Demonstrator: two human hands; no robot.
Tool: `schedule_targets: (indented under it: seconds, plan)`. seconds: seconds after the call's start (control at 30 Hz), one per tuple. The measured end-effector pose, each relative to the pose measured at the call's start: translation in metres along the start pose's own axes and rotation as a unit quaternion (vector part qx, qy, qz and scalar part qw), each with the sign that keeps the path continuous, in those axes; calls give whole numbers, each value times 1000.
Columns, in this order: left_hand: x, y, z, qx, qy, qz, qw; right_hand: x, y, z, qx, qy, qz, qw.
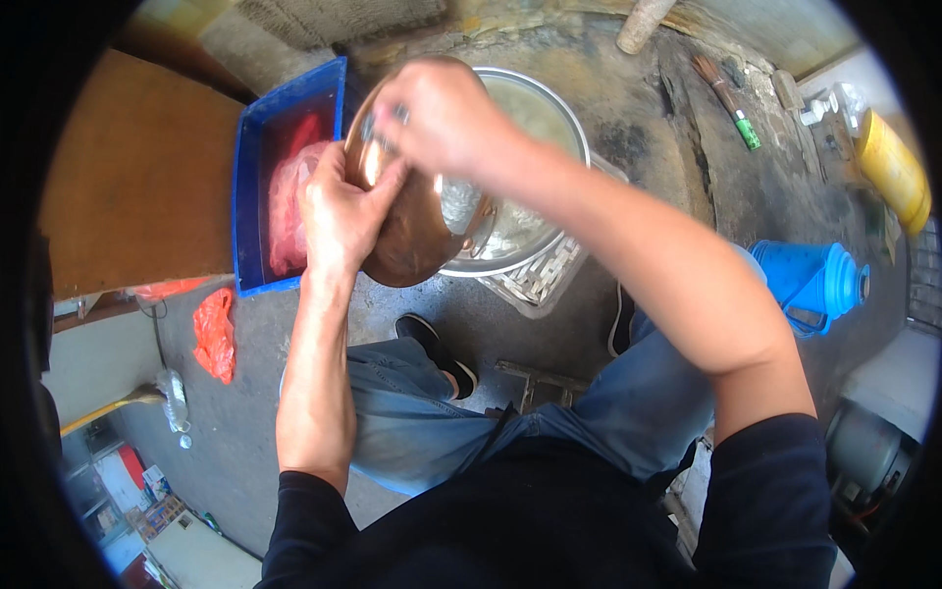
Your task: The person scrubs a copper-colored lid with a steel wool pad over a bucket of water, then places the lid on the floor. The person then scrubs the inside of the bucket with the same pad, stands up, and walks outside.
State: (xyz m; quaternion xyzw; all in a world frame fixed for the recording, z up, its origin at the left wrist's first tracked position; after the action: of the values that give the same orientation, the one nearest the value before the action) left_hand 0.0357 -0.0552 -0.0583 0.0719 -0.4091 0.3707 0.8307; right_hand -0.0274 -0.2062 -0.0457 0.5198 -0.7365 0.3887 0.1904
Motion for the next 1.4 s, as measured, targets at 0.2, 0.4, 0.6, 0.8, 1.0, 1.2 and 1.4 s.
schedule_targets:
  seconds: [0.2,0.4,0.6,0.8,1.0,1.2,1.4]
  plan:
    - [1,3,-4,-21,-7,13,1000,-1,4,-14,12,-6,-5,1000]
    - [0,7,-3,-49,-28,45,997,23,-9,74,-246,-83,16,966]
    - [3,22,-30,-117,-13,125,985,31,-19,60,-223,-119,-55,966]
    - [8,7,-13,-82,51,38,995,36,-16,21,-112,-10,-34,993]
    - [0,2,-15,-99,2,47,994,-5,0,-28,97,28,40,994]
    - [1,-1,-9,-118,-10,74,990,12,-15,12,-50,32,73,996]
    - [0,5,-12,-135,-31,86,987,17,-17,25,-140,-7,47,989]
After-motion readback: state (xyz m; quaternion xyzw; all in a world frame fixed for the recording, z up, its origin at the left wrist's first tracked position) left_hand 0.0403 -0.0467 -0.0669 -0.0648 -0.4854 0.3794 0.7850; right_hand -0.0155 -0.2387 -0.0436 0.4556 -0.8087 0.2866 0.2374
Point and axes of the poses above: each hand's wrist, its own y-axis away from the middle knuckle, its own x-axis out of the back of the hand, z = x × y, the point moved 4 cm from there along -y, towards the middle knuckle, and after that the axes turned 7 degrees about -z, right-handed, at the moved point
